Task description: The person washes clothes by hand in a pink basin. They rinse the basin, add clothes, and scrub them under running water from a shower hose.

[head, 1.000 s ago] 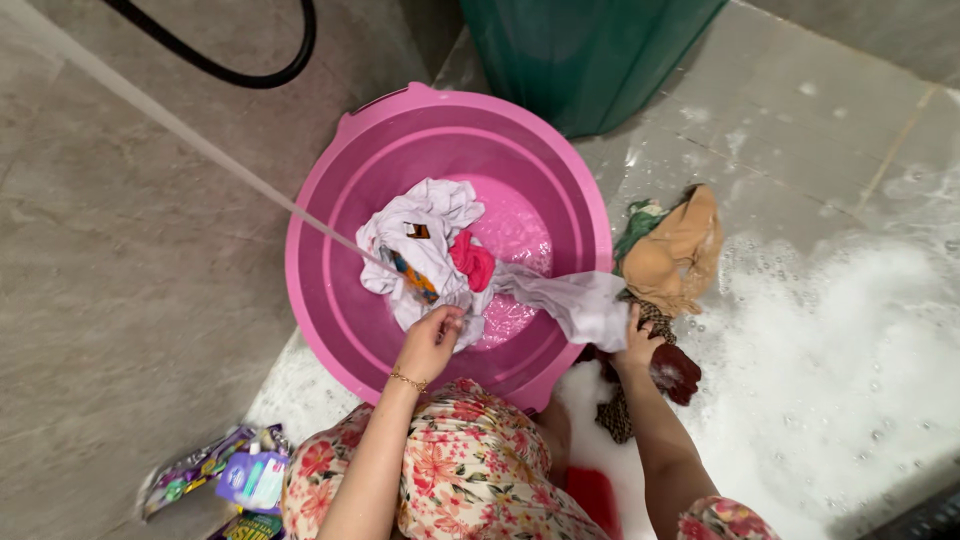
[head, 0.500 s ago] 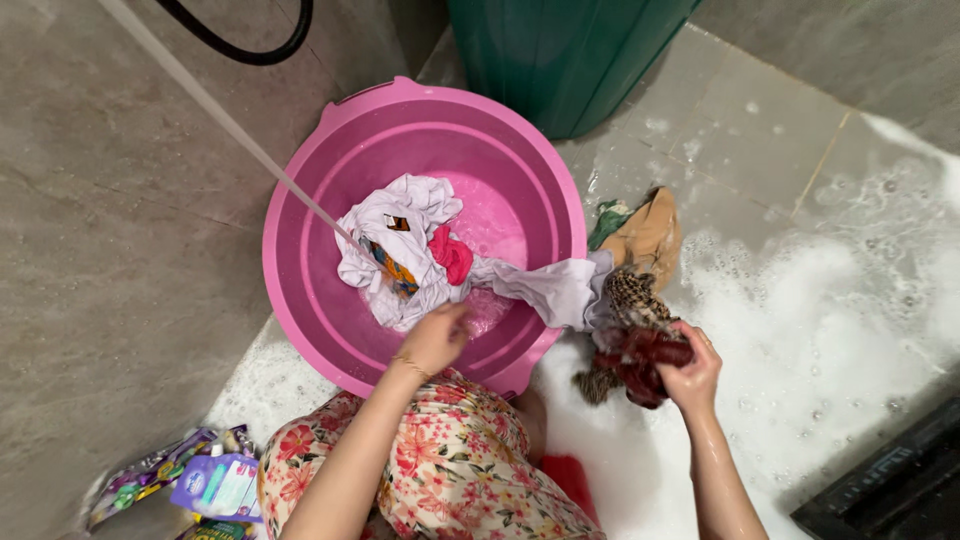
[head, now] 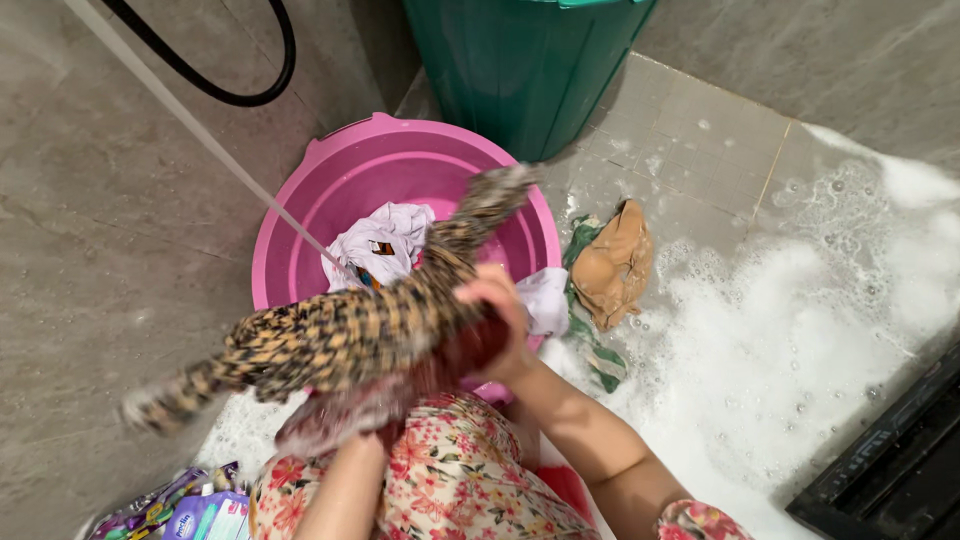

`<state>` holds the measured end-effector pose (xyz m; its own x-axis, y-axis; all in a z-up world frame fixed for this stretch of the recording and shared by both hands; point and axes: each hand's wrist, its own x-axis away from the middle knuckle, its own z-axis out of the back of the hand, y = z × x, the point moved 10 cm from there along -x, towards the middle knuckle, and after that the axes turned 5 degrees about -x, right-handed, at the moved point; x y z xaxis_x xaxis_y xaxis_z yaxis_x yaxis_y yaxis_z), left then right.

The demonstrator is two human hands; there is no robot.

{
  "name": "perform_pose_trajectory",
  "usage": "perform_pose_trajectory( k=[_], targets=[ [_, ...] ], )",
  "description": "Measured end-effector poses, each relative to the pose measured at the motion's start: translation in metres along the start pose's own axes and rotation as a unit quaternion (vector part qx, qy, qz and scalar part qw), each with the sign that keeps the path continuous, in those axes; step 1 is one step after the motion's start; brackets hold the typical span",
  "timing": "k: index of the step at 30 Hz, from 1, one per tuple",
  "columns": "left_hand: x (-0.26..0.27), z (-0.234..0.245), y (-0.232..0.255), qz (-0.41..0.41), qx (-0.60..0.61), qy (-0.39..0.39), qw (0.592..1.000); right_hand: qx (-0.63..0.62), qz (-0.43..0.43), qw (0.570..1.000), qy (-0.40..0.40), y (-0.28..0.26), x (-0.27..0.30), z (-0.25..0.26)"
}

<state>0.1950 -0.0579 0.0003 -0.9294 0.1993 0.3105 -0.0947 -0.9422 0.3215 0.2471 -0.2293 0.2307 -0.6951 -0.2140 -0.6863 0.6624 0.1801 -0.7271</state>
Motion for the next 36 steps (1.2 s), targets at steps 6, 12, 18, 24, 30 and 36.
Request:
perform_pose_trajectory(
  k=[6, 12, 18, 24, 30, 36],
  targets=[
    [-0.021, -0.04, -0.057, 0.062, -0.069, -0.099, 0.991, -0.053, -0.365, 0.929, -0.016, 0.204, 0.097, 0.063],
    [-0.044, -0.06, -0.046, 0.091, 0.055, -0.161, 0.981, 0.415, -0.469, 0.768, 0.138, 0.35, 0.243, 0.243],
    [-0.091, -0.031, 0.051, -0.087, 0.016, -0.161, 0.983, 0.443, -0.498, 0.736, -0.122, 0.424, 0.275, 0.177],
    [-0.155, -0.075, 0.151, -0.156, 0.087, -0.146, 0.973, 0.326, -0.512, 0.781, -0.149, 0.401, 0.275, 0.206],
    [-0.167, -0.15, 0.14, -0.095, 0.03, -0.216, 0.971, 0.372, -0.472, 0.799, -0.014, 0.304, 0.286, 0.263],
    [-0.138, -0.039, -0.013, 0.077, 0.121, -0.009, 0.99, 0.388, -0.507, 0.758, 0.133, 0.179, 0.249, 0.333]
  ],
)
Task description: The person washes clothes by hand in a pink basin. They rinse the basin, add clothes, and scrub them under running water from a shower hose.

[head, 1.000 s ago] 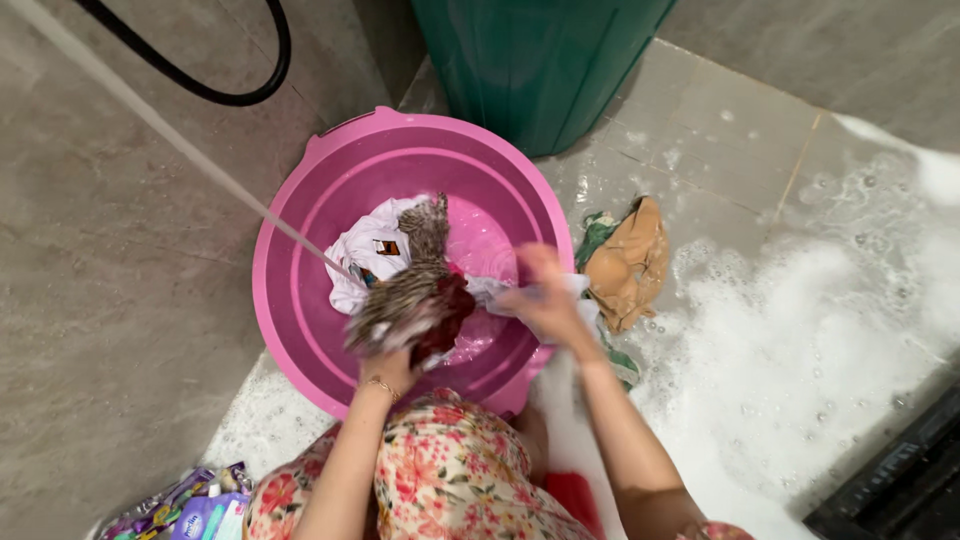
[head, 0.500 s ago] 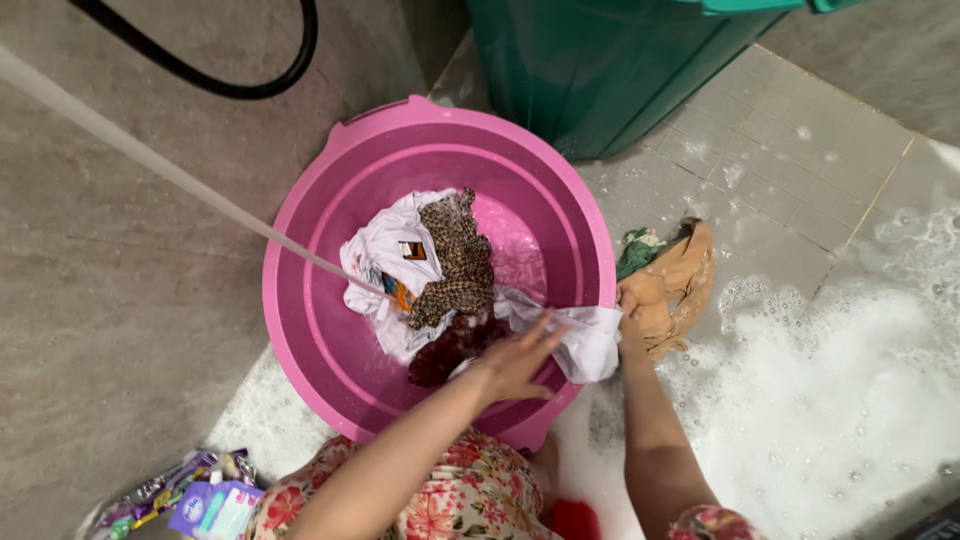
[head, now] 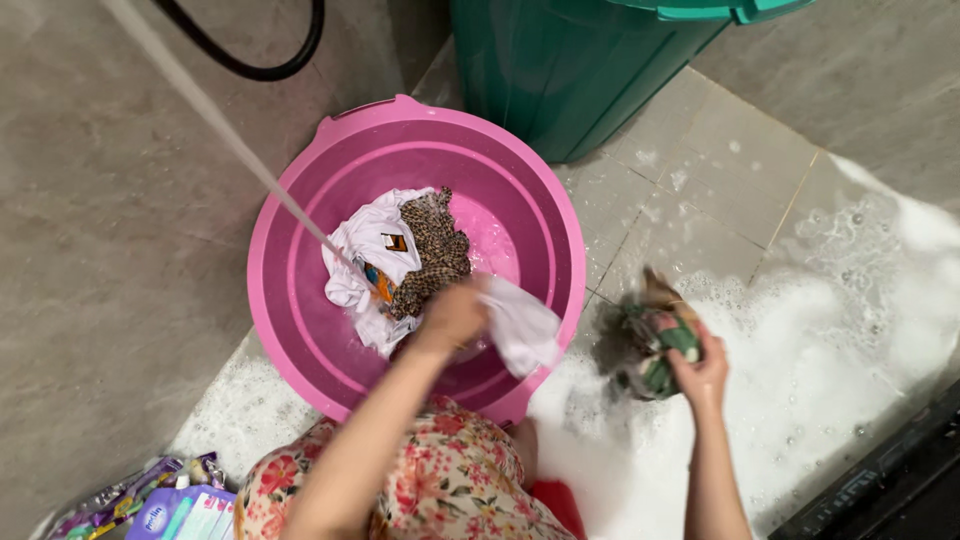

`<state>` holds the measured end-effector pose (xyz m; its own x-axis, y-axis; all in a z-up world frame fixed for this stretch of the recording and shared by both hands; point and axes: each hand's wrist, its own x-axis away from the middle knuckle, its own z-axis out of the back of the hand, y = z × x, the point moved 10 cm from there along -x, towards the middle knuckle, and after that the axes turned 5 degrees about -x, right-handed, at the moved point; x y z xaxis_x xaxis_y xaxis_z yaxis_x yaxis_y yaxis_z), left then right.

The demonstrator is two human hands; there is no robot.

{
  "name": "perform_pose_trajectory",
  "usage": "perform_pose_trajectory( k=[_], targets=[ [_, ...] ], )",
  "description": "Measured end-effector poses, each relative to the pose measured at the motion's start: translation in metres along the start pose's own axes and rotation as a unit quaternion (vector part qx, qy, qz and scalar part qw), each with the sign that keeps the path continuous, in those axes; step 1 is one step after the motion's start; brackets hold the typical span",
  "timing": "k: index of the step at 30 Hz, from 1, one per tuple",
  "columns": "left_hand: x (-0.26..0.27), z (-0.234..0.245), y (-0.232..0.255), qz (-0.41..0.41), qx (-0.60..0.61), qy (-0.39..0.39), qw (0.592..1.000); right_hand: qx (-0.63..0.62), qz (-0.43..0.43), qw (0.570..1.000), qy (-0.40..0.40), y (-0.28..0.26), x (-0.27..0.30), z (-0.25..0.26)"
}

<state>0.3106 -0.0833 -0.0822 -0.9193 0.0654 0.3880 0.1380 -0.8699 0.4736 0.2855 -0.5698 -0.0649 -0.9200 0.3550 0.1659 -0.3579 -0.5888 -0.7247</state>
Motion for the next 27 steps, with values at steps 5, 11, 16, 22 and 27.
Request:
perform_pose_trajectory(
  k=[5, 11, 16, 22, 27],
  targets=[
    [0.086, 0.096, -0.106, 0.082, 0.126, 0.227, 0.962, -0.123, 0.329, 0.936, 0.033, -0.191, 0.059, 0.094],
    [0.104, 0.096, -0.062, -0.024, 0.168, 0.227, 0.959, -0.401, 0.37, 0.837, -0.031, -0.344, 0.123, 0.063],
    [0.096, 0.108, -0.082, 0.036, 0.309, 0.248, 0.917, -0.42, 0.319, 0.839, -0.134, -0.382, 0.136, -0.093],
    [0.092, 0.068, -0.194, 0.222, 0.208, 0.283, 0.91, -0.181, 0.294, 0.938, 0.004, -0.223, 0.073, -0.156],
    [0.073, 0.028, -0.237, 0.17, 0.244, 0.36, 0.885, 0.032, 0.048, 0.996, 0.063, -0.038, 0.024, -0.165]
  ],
)
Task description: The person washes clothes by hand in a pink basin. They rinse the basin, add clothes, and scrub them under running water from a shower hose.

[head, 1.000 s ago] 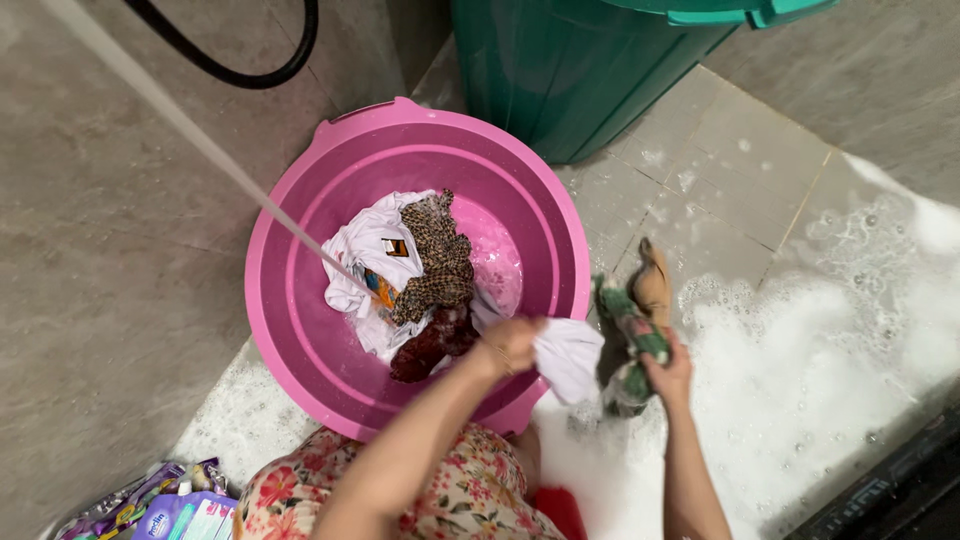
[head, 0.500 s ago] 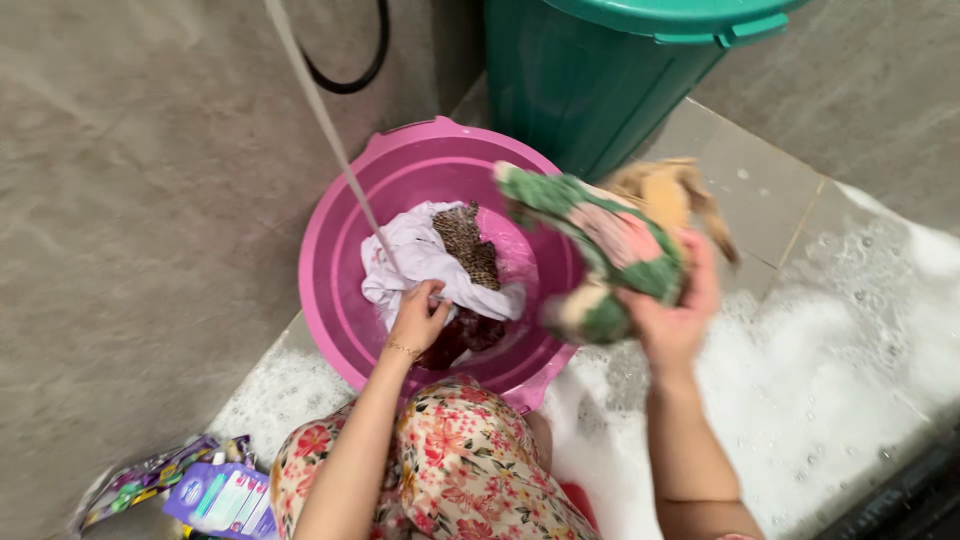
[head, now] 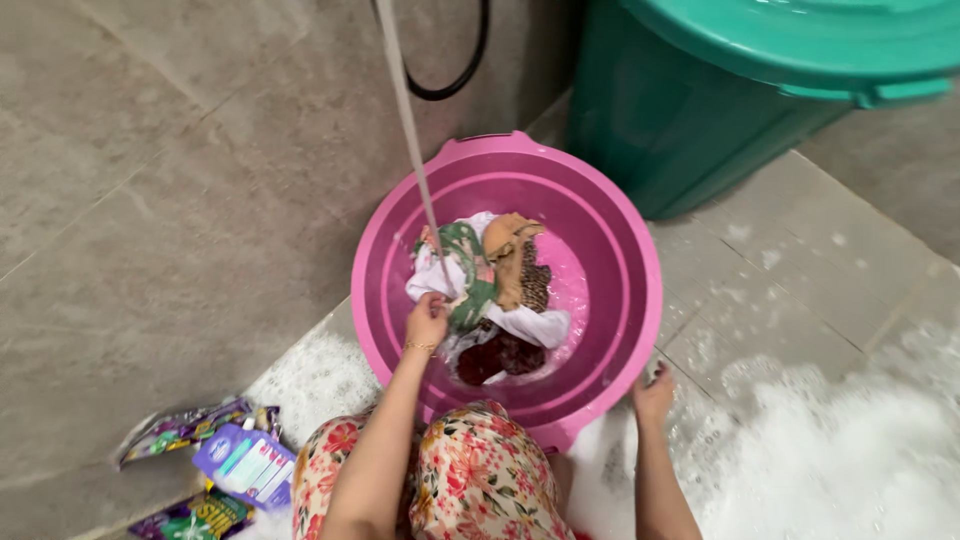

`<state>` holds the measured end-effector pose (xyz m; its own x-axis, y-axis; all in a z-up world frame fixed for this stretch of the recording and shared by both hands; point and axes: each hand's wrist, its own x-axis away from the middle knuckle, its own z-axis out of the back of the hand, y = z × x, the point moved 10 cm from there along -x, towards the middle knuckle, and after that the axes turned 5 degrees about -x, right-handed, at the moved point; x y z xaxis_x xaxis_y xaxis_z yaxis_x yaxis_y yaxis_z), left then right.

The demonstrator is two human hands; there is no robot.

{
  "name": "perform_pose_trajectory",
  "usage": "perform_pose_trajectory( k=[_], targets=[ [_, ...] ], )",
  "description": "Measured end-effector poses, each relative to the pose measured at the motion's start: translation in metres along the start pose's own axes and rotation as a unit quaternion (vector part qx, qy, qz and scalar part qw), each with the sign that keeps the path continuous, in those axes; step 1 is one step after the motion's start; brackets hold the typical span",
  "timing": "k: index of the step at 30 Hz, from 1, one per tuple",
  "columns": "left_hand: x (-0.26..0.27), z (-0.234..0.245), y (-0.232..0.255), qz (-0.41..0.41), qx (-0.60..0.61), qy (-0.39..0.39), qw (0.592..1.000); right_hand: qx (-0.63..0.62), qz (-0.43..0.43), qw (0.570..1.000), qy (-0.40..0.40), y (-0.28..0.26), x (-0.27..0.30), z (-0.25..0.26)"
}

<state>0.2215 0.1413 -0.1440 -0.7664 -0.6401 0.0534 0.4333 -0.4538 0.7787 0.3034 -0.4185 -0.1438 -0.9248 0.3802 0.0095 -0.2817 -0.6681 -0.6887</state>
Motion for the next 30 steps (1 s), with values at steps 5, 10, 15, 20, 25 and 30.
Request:
perform_pose_trajectory(
  k=[5, 10, 15, 20, 25, 30],
  targets=[
    [-0.002, -0.022, 0.01, 0.014, 0.051, -0.027, 0.998, 0.178, 0.181, 0.942, -0.22, -0.014, 0.028, -0.097],
    [0.008, -0.013, 0.032, 0.038, 0.038, -0.043, 0.998, 0.252, 0.028, 0.92, -0.3, 0.017, 0.036, -0.095],
    [0.02, -0.007, 0.035, 0.035, 0.088, -0.054, 0.994, 0.217, -0.022, 0.921, -0.323, 0.043, 0.066, -0.053],
    [0.036, -0.024, 0.029, 0.057, 0.066, -0.068, 0.994, 0.12, -0.022, 0.94, -0.317, 0.034, 0.035, 0.007],
    [0.058, -0.026, 0.107, -0.076, 0.205, -0.123, 0.968, -0.096, 0.022, 0.921, -0.378, -0.082, 0.034, 0.028],
    [0.103, 0.025, 0.12, 0.06, 0.178, -0.277, 0.942, 0.032, 0.316, 0.787, -0.529, -0.33, 0.142, -0.07]
  ],
)
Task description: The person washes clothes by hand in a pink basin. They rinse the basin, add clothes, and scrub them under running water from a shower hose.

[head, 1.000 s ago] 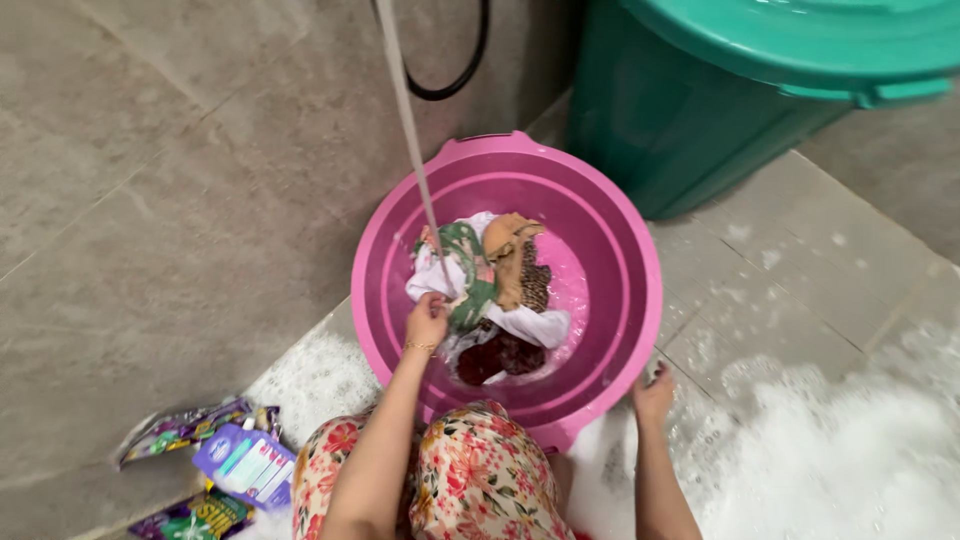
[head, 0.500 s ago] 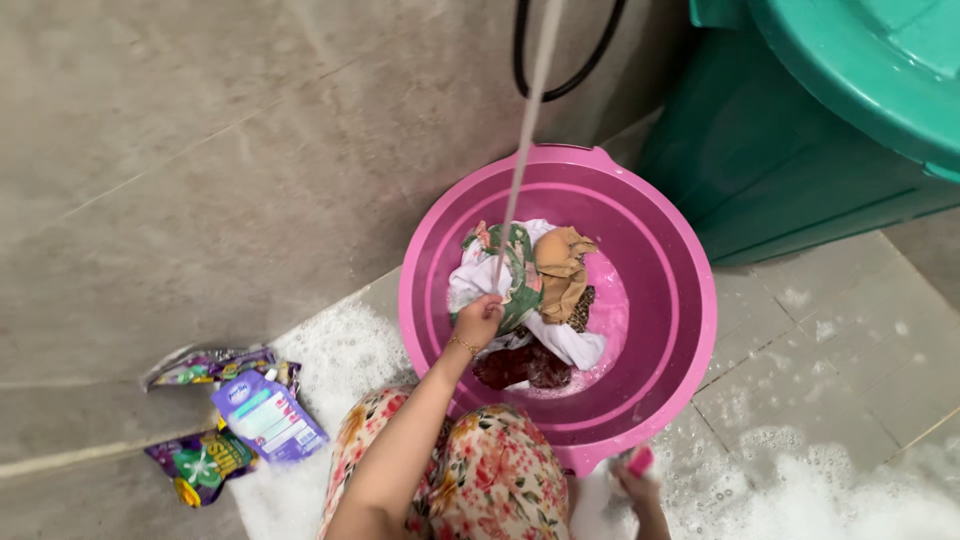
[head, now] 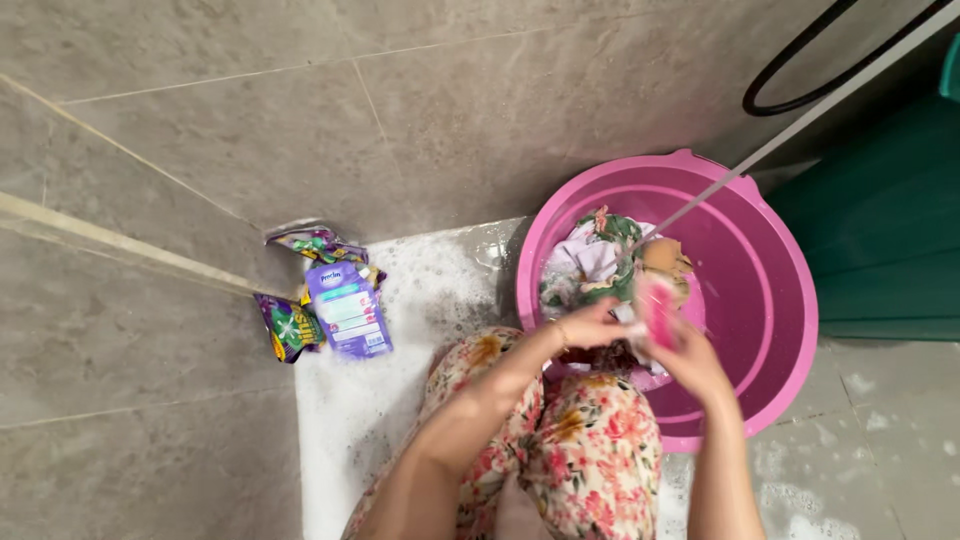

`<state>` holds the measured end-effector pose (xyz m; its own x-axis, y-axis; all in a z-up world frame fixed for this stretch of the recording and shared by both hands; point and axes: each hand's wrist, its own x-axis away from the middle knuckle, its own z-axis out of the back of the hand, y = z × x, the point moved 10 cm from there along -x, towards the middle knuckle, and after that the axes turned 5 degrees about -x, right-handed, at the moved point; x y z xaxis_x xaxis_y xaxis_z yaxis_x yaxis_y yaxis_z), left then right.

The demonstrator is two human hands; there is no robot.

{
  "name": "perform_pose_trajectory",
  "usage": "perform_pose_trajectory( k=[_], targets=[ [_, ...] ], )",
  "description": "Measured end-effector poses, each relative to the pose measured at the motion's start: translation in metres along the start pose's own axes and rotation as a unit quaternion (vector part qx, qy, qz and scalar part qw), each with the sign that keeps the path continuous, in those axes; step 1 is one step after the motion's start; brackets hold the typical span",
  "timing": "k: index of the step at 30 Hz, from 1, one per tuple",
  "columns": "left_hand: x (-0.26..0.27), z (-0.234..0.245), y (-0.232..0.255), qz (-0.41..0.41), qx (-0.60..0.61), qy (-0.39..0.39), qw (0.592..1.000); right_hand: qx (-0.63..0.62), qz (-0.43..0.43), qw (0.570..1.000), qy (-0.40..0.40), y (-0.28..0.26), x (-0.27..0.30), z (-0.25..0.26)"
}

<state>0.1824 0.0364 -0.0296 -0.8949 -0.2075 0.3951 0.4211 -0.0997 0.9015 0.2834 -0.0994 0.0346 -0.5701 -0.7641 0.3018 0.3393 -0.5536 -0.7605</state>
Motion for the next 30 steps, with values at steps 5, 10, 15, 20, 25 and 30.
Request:
perform_pose_trajectory(
  k=[5, 10, 15, 20, 25, 30],
  targets=[
    [0.049, 0.151, -0.07, -0.005, 0.296, 0.187, 0.937, 0.157, 0.079, 0.96, -0.216, -0.136, -0.118, -0.157],
    [0.103, 0.256, -0.264, 0.282, 0.26, 0.368, 0.847, 0.109, -0.072, 0.987, -0.095, -0.063, -0.209, -0.134],
    [0.115, 0.298, -0.326, 0.275, 0.231, 0.434, 0.826, -0.013, -0.118, 0.961, 0.25, 0.066, -0.187, -0.055],
    [0.049, 0.292, -0.25, 0.09, 0.068, 0.418, 0.901, 0.16, -0.097, 0.883, 0.43, 0.096, -0.152, -0.039],
    [-0.013, 0.216, -0.123, -0.058, 0.054, 0.247, 0.966, -0.049, -0.199, 0.976, 0.068, 0.144, -0.19, -0.091],
    [-0.044, 0.14, -0.024, -0.046, -0.06, 0.102, 0.992, 0.061, -0.256, 0.923, -0.282, 0.168, -0.164, -0.148]
  ],
)
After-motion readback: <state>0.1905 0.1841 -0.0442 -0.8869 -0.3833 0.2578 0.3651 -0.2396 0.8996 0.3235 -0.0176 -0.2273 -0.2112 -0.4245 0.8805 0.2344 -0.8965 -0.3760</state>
